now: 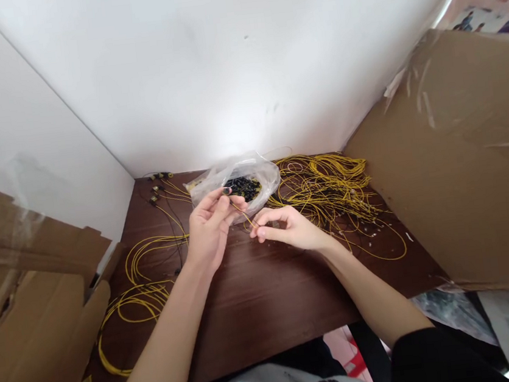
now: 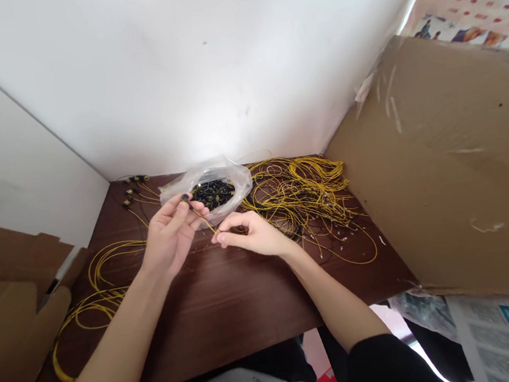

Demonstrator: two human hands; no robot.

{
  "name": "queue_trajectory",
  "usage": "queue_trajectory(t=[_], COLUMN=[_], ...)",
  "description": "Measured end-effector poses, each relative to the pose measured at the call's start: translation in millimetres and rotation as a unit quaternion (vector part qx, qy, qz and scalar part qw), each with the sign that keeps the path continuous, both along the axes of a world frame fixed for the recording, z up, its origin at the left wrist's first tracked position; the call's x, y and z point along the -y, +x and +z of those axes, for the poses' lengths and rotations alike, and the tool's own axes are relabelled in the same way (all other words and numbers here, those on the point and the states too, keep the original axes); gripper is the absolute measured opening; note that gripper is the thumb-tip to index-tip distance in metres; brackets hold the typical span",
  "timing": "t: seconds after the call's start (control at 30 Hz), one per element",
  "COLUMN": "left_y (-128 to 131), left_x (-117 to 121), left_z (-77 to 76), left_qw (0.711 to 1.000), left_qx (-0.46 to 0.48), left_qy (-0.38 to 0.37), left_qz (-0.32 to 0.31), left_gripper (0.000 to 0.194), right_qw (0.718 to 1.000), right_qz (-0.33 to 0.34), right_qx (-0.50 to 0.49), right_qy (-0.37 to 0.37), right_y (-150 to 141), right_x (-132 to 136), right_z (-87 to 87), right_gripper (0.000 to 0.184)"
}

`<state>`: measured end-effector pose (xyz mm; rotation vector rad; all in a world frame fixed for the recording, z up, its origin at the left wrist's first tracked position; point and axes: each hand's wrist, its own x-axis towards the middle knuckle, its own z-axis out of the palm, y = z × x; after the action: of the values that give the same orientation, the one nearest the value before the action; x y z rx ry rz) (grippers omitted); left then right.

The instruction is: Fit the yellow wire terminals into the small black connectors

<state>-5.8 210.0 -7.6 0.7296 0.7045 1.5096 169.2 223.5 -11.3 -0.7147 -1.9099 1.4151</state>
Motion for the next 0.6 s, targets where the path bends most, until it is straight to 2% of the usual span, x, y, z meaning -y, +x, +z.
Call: queue_trajectory(t=[0.1,0.13,0.17,0.27,0.4,0.5,0.6], left_y=[-11,-15,-20,-35,-44,-45,-46], left_x=[-3,-4,-5,-8,-10,-12,-14], left_z=[7.1,10.0,12.8,18.5,18.2,15.4,13.9], left_qw=[0.993,0.987,0.980,0.965,0.961,0.957,0.952], left_qx=[0.114,0.157,0.194,0.254,0.268,0.279,0.287], left_qy=[-0.025,-0.038,-0.049,-0.056,-0.054,-0.071,-0.091], left_qz=[-0.004,0.000,0.007,0.030,0.041,0.040,0.049], left_gripper=[0.011,0.003,0.006,0.023,0.027,0.025,0.025], right_qw=[0.995,0.993,0.993,0.994,0.982,0.978,0.980], right_qz=[0.005,0.010,0.020,0.083,0.171,0.157,0.090], right_qx=[0.023,0.023,0.016,-0.023,-0.065,-0.115,-0.164], right_qy=[0.097,0.113,0.117,0.070,-0.042,-0.072,-0.072], right_y=[-3,-4,-5,-3,10,25,41], right_x=[2,3,3,5,7,6,3], right_z=[1.4,2.0,2.8,6.7,16.3,27.2,44.9], right_gripper=[0.016,0.017,0.019,0.026,0.035,0.044,0.048])
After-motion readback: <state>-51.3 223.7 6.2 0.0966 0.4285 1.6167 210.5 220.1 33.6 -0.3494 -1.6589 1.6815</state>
